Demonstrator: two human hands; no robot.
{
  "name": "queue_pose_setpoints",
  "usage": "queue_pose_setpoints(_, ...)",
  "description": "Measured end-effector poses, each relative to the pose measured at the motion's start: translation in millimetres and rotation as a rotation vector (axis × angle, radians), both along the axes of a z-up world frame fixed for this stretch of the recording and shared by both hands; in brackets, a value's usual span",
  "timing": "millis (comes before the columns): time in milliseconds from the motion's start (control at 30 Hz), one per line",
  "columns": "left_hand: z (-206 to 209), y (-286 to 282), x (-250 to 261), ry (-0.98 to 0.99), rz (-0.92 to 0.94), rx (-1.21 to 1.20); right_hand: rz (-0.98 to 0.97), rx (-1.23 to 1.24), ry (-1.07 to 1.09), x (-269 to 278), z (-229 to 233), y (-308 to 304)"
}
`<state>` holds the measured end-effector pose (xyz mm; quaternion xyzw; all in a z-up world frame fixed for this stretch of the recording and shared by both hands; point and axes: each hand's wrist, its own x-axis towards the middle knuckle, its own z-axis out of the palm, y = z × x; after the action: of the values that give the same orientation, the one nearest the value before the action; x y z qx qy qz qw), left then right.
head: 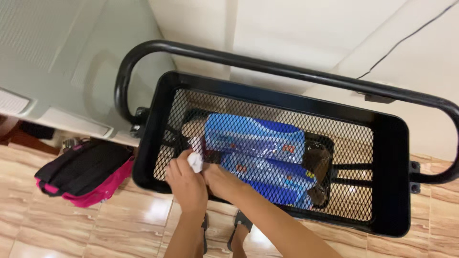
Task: The person wipes the handle and mesh of a black utility cart with a white tissue. Then, the person picks up various bottles and containers from a nearby white dresser, wipes each one individually, and places them into the cart.
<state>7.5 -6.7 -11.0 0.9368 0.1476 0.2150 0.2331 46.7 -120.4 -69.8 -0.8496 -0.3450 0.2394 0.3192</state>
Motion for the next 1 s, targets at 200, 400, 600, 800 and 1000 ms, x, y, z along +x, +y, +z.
queue_pose_setpoints(200,4.0,-0.7,-2.8,0.13,0.009,0.14,0.065,-0.294,0.143,-24.2,44.8,-173.5)
queue_pose_setpoints(400,13.6,-0.3,2.1,0.132,-0.005,0.169,-0.098,-0.063,0.037,-47.5,75.2,-269.1)
queue_pose_setpoints(600,6.5,0.0,-2.0,0.137,-0.047,0.118,-0.75,0.26,0.032,36.2,122.4,-161.4)
queue_pose_setpoints(800,10.2,0.7,0.7,0.181,-0.048,0.129,-0.032,0.076,0.119,59.0,172.7,-194.2)
queue_pose_setpoints(1000,14.2,3.1,-1.8,0.184,-0.07,0.123,-0.065,-0.447,0.337,-23.5,121.8,-251.0)
